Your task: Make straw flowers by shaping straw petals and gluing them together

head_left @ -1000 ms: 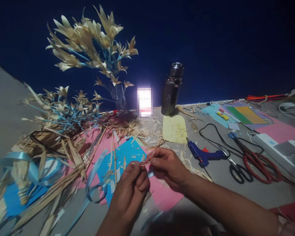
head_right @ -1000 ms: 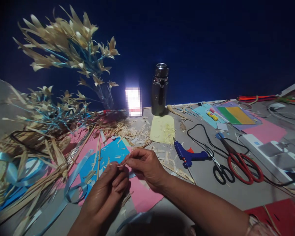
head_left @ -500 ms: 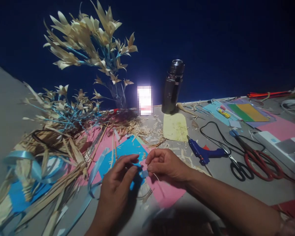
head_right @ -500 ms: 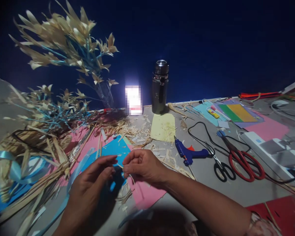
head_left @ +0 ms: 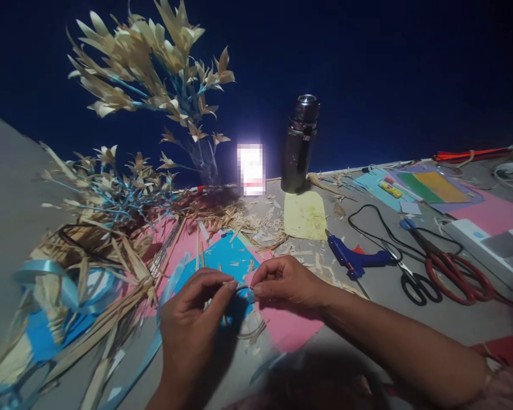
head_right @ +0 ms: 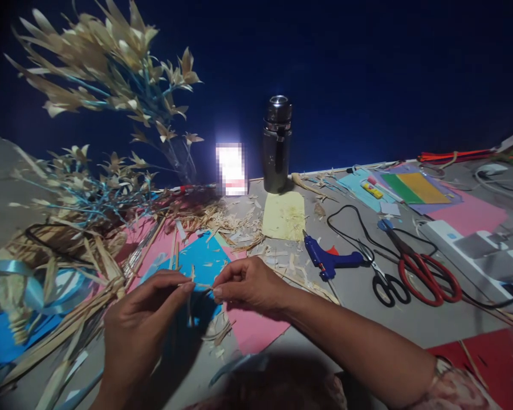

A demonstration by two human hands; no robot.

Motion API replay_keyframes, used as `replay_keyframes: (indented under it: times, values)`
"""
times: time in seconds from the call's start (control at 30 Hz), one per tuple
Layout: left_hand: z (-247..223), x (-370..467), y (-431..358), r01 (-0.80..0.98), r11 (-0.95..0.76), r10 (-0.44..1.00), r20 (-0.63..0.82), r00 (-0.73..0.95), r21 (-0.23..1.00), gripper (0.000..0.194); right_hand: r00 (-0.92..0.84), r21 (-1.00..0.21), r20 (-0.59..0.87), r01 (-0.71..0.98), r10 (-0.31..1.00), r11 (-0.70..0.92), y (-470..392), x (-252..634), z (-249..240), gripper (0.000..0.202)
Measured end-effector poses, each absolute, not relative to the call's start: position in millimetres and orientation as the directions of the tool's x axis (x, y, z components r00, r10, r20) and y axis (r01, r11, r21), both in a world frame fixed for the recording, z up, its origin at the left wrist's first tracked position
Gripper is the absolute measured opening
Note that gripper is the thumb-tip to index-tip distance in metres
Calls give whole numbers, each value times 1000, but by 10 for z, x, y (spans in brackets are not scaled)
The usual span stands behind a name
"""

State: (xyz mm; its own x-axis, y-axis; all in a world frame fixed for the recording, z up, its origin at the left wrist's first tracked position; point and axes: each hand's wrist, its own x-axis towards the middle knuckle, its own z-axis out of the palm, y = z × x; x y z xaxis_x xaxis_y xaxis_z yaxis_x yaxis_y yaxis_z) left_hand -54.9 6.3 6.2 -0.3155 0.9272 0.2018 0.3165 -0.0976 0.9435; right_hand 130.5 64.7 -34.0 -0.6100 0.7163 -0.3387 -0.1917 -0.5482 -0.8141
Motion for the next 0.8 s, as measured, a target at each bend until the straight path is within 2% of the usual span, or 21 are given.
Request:
replay_keyframes:
  times: [0.1,0.23,0.37,0.47,0.57,0.67,0.73,0.8]
  values:
    - [10,-406,-1,340,-186,901,298,-315,922,9,-581,-797,-366,-208,727,-567,632,1271,-352,38]
    - [-121,-281,-51,436,-335,887,436,-153,835,12,-549,-776,-396,-229,736,-588,624,1246,-324,36]
    - [-197,-313,-30,535,-425,841,538,-66,730,19,-553,-805,-358,-225,752,-549,630,1269,-305,27]
    - [-199,-349,-13,574,-434,833,551,-38,695,21,-566,-819,-308,-251,765,-516,633,1294,-314,24]
    - [-188,-355,-13,565,-404,849,526,-62,719,20,-582,-836,-246,-277,775,-474,632,1302,-347,27]
    - [-194,-352,-15,512,-322,890,438,-122,796,14,-560,-854,-216,-289,800,-433,629,1286,-386,32]
    - [-209,-357,-4,411,-214,933,310,-184,886,7,-528,-868,-205,-290,824,-403,622,1265,-391,32]
    - [-223,-361,19,217,-61,964,114,-240,974,9,-488,-897,-181,-274,854,-347,608,1244,-374,29]
